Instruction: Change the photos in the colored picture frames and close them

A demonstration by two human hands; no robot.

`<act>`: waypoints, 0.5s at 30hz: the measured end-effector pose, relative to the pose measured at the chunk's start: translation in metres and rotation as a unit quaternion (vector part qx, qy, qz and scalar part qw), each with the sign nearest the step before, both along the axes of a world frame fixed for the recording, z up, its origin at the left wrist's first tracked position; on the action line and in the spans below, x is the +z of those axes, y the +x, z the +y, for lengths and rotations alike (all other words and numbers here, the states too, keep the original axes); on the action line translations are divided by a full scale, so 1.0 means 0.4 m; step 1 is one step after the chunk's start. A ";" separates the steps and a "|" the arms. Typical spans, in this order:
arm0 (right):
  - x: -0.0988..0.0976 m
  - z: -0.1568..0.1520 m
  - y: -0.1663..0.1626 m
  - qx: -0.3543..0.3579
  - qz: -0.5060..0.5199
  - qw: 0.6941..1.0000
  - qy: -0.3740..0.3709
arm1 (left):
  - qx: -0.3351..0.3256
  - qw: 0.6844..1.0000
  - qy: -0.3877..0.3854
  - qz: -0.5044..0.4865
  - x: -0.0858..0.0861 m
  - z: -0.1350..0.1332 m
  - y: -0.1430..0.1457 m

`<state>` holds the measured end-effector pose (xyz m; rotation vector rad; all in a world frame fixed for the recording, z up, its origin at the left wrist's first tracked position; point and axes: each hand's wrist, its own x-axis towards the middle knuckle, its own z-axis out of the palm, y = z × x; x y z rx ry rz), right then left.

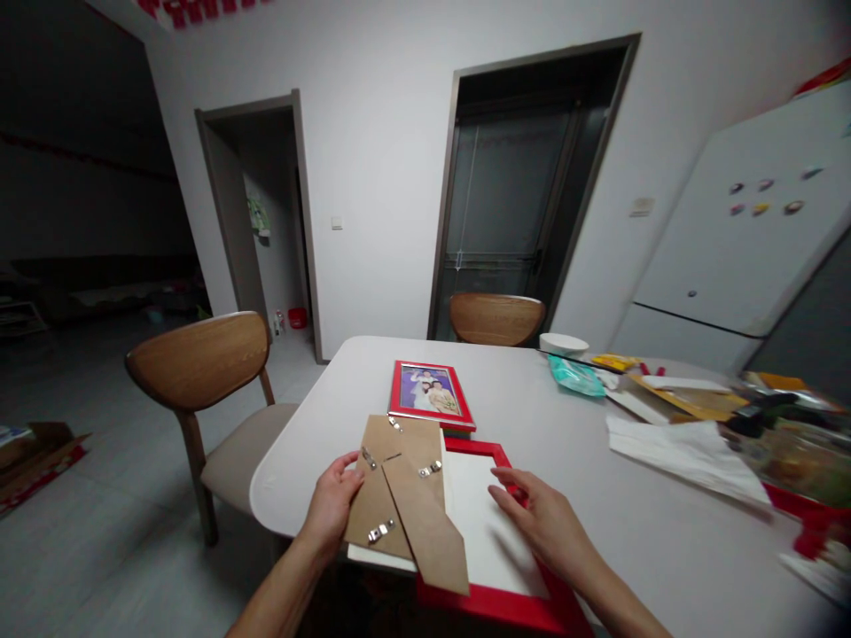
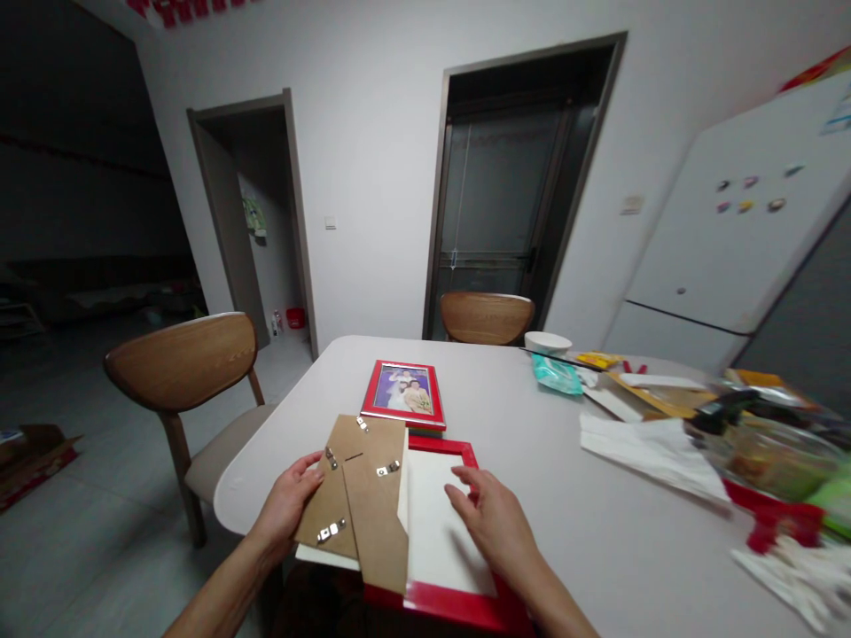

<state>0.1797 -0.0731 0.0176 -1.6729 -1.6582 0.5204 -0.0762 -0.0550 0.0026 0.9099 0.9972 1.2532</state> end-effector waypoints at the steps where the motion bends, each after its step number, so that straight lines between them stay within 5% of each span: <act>1: -0.006 -0.002 -0.006 0.005 0.047 0.998 -0.030 | -0.007 1.000 -0.004 -0.006 -0.005 -0.002 0.011; 6: 0.003 -0.018 -0.062 0.056 0.299 0.947 -0.107 | -0.033 0.999 -0.004 -0.022 -0.017 -0.019 0.108; 9: 0.006 -0.015 -0.055 0.039 0.358 0.926 -0.114 | -0.036 0.999 -0.011 -0.010 -0.022 -0.022 0.130; 12: -0.007 -0.002 -0.018 -0.019 0.317 0.939 -0.132 | -0.023 0.999 -0.016 0.017 -0.026 -0.012 0.110; 15: -0.027 0.014 0.024 -0.043 0.166 0.981 -0.089 | 0.004 0.998 -0.008 0.059 -0.027 0.007 0.060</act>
